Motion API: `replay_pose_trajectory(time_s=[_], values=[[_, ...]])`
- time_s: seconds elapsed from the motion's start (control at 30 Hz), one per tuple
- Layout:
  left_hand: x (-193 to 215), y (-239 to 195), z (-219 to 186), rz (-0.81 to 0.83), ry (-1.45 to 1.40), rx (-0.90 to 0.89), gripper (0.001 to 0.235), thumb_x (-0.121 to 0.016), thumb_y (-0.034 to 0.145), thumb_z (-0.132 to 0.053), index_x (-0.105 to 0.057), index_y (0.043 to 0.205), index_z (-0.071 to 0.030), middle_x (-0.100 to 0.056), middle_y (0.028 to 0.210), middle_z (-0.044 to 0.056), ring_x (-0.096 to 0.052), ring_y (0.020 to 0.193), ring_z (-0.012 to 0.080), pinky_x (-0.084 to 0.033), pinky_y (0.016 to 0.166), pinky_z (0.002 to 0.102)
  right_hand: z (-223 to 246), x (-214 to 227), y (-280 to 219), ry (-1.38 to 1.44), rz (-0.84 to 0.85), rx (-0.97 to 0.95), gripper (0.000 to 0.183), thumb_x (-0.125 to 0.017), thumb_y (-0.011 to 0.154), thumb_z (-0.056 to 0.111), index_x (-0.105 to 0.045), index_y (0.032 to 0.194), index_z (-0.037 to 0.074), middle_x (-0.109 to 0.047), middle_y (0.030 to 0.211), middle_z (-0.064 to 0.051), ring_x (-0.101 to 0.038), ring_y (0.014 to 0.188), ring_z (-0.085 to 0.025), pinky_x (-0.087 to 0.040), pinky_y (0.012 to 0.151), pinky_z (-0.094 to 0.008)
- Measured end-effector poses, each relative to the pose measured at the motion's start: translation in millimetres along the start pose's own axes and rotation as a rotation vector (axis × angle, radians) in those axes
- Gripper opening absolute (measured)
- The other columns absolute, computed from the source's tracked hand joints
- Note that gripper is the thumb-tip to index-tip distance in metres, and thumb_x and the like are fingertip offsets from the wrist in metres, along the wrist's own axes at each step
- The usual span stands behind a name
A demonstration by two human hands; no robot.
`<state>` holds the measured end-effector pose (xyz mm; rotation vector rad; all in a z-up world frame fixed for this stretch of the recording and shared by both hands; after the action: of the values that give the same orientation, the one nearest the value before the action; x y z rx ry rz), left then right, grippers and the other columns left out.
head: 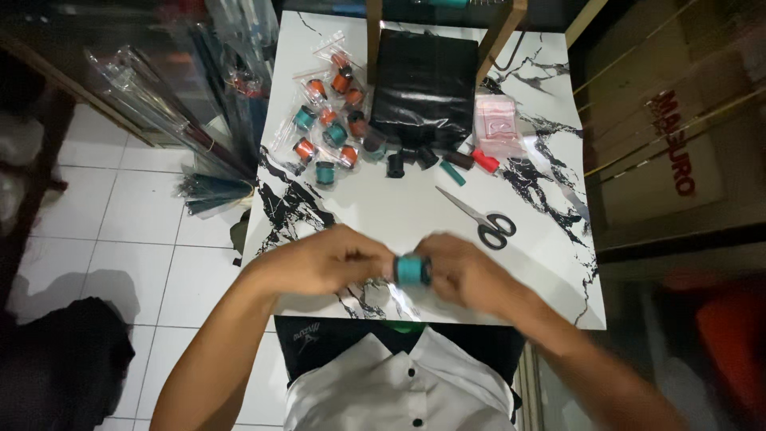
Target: The person winds teal thread from a spool onto a small bobbin by hand. They hold the bobbin in one hand and rotate it with the other to wrap the thread evenly. The task continues for the duration of the clip.
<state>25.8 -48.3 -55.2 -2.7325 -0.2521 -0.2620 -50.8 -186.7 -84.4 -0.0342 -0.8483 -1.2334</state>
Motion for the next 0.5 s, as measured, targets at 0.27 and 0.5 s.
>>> replay_pose_trajectory(time_s=[0.27,0.5], values=[[14,5,8,-0.168,0.125,0.195,0.03,-0.05,0.104,-0.019,-0.072,0.124,-0.011,-0.074,0.088,0.013,-0.047,0.043,0.0107,-0.047,0.052,0.027,52,39,24,-0.059,-0.038,0.021,0.022,-0.065,0.093,0.004,-0.077,0.112,0.008,-0.068,0.075,-0.011,-0.068,0.072,-0.032,-0.057,0.075,-0.045],[-19,11,-4,0.025,0.008,0.017,0.029,-0.054,0.1,-0.017,-0.073,0.117,-0.004,-0.073,0.091,0.022,-0.059,0.069,0.0204,-0.052,0.065,0.039,14,55,32,-0.142,-0.214,-0.05,0.035,-0.055,0.104,0.029,-0.077,0.101,0.002,-0.069,0.072,-0.012,-0.065,0.069,-0.03,-0.052,0.071,-0.041]])
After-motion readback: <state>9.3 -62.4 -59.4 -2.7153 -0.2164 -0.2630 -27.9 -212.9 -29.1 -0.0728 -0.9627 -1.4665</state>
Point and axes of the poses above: each hand's wrist, its own y-axis towards the middle knuckle, its own x-axis out of the back of the hand, z = x × y, the point moved 8 cm from there along y, towards the middle knuckle
